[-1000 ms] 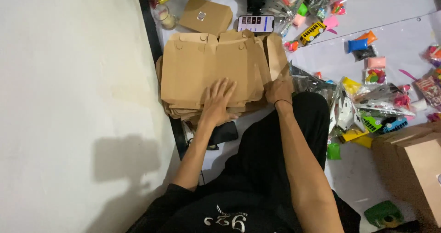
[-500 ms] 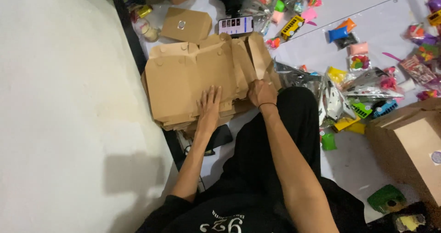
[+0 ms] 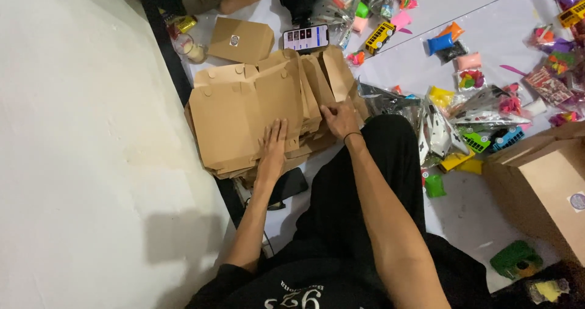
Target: The person sits on the floor and assembles small cardboard boxes by folding the flat pieces and tucking the flaps into slots. They handle several boxes, picking them from a stack, folding them into shape, and placing the finished boxes aside.
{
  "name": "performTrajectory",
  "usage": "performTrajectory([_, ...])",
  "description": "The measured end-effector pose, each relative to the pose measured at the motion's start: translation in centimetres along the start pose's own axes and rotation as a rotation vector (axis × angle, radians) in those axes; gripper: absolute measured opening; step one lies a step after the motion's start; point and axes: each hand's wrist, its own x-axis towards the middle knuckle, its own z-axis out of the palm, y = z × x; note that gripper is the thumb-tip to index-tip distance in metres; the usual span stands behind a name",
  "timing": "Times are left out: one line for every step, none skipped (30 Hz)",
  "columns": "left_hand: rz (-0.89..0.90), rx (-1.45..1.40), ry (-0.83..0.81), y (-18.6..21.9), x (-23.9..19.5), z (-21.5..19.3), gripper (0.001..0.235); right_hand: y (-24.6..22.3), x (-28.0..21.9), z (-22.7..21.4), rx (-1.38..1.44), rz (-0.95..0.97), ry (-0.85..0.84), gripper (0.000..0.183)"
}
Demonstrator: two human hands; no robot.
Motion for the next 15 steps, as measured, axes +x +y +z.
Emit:
performTrajectory([0.003, 0.001, 0.001, -0.7, 0.1, 0.1, 0.098, 0.8, 0.5, 0.7, 0.002, -0.001, 0.003, 0.039])
performTrajectory([0.042, 0.157, -0.034, -1.3, 0.1, 0.2, 0.091, 1.6, 1.0, 1.3, 0.063, -0.017, -0.017, 0.031])
performTrajectory([0.081, 0.313, -0.070, -1.9, 0.2, 0.3, 0.084, 2.5, 1.5, 2.0, 0.125, -0.032, -0.036, 0.024])
performTrajectory([0.084, 0.314, -0.070, -2.4, 0.0, 0.3, 0.084, 2.3, 1.2, 2.0, 0.127, -0.032, -0.033, 0.024])
performTrajectory([0.065, 0.191, -0.100, -2.8, 0.2, 0.3, 0.090, 2.1, 1.0, 1.9, 0.139, -0.079, -0.037, 0.020])
performTrajectory([0.045, 0.068, -0.130, -3.3, 0.3, 0.4, 0.096, 1.9, 0.9, 1.8, 0.150, -0.126, -0.041, 0.016])
performTrajectory([0.045, 0.068, -0.133, -3.6, 0.3, 0.2, 0.096, 1.5, 0.7, 1.5, 0.151, -0.123, -0.041, 0.016])
performTrajectory([-0.006, 0.106, -0.143, -3.9, 0.2, 0.0, 0.102, 1.2, 0.5, 1.1, 0.174, -0.118, 0.015, 0.016])
performTrajectory([-0.051, 0.142, -0.153, -4.2, 0.5, -0.1, 0.109, 0.9, 0.6, 0.5, 0.197, -0.113, 0.077, 0.017])
performTrajectory([-0.045, 0.140, -0.156, -3.4, 0.6, -1.1, 0.109, 0.6, 0.4, 0.1, 0.196, -0.111, 0.084, 0.017])
performTrajectory([-0.038, 0.114, -0.156, -2.6, 0.6, -2.1, 0.101, 0.5, 0.2, -0.2, 0.261, -0.025, 0.061, 0.020])
performTrajectory([-0.030, 0.089, -0.157, -1.9, 0.5, -3.1, 0.093, 0.3, 0.0, -0.5, 0.325, 0.062, 0.039, 0.025])
performTrajectory([-0.027, 0.089, -0.154, -2.0, 0.5, -3.0, 0.093, 0.6, 0.8, -0.1, 0.325, 0.059, 0.041, 0.025])
performTrajectory([-0.038, 0.113, -0.166, -2.1, 0.5, -3.0, 0.099, 0.9, 1.7, 0.3, 0.409, 0.170, 0.016, 0.030])
performTrajectory([-0.048, 0.142, -0.178, -2.2, 0.7, -3.1, 0.105, 1.1, 2.5, 0.7, 0.497, 0.281, -0.010, 0.042])
